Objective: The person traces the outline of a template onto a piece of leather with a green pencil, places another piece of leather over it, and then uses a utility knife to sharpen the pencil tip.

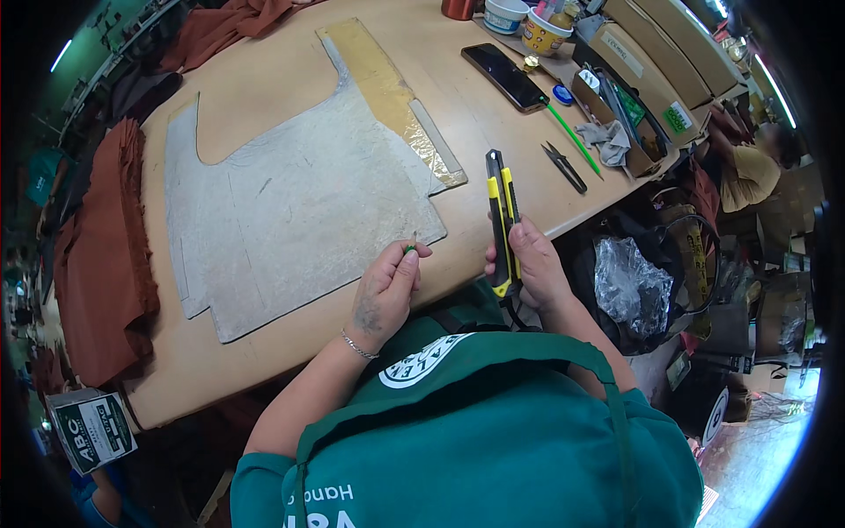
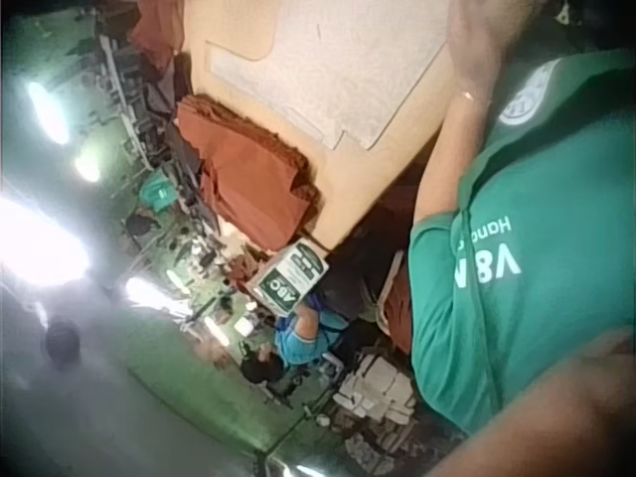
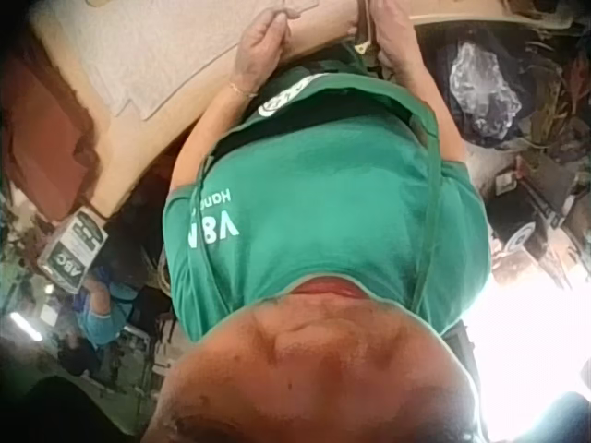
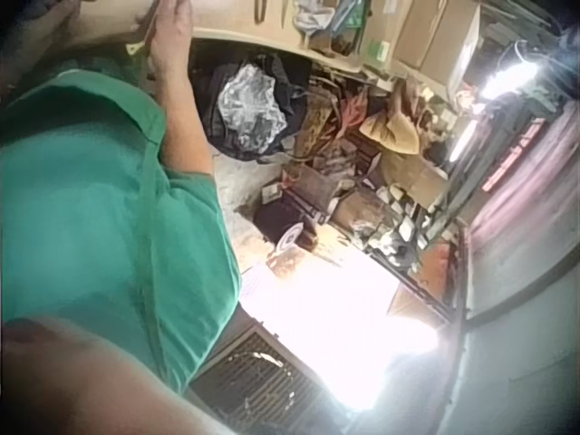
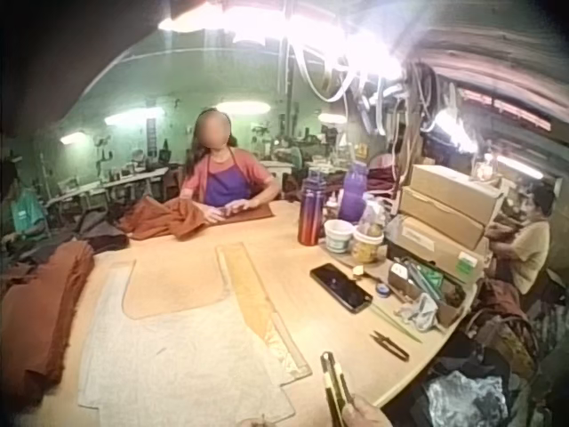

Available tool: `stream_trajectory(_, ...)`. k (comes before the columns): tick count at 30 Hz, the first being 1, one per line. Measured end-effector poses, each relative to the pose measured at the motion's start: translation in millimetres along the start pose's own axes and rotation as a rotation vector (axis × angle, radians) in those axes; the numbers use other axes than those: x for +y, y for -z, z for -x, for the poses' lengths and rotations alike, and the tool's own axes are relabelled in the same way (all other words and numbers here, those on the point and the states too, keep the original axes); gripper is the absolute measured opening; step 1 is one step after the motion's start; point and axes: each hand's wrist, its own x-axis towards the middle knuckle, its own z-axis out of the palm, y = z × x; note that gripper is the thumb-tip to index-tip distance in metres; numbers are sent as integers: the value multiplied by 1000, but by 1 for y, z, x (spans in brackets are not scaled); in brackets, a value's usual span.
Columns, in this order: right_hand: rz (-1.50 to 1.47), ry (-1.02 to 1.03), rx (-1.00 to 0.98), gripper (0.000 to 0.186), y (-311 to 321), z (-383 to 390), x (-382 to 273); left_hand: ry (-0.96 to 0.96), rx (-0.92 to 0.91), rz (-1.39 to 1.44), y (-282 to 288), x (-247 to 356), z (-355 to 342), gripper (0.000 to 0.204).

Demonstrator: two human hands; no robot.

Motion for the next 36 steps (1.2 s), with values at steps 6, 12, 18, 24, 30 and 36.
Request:
stream_trajectory(6, 128, -31, -2, 28, -10, 1, -7, -24, 11, -12, 0, -4, 1, 25)
stream_trajectory(12, 281, 73, 30, 21, 0, 3, -3, -21, 11, -24, 0, -6, 3, 24)
stream_trajectory(18, 239, 90, 85, 29, 4, 3, 5, 0, 2, -38, -2, -5, 1, 24)
stream_trajectory(24, 221, -11, 53, 29, 1, 3, 4, 78, -52, 77, -4, 10, -5, 26)
stream_trajectory(30, 112, 2, -56, 21, -11, 20, -12, 260, -83, 362, -1, 34, -5, 35)
stream_trajectory(36, 1245, 339, -80, 47, -18, 34, -18, 84, -121, 194, 3, 26, -2, 48)
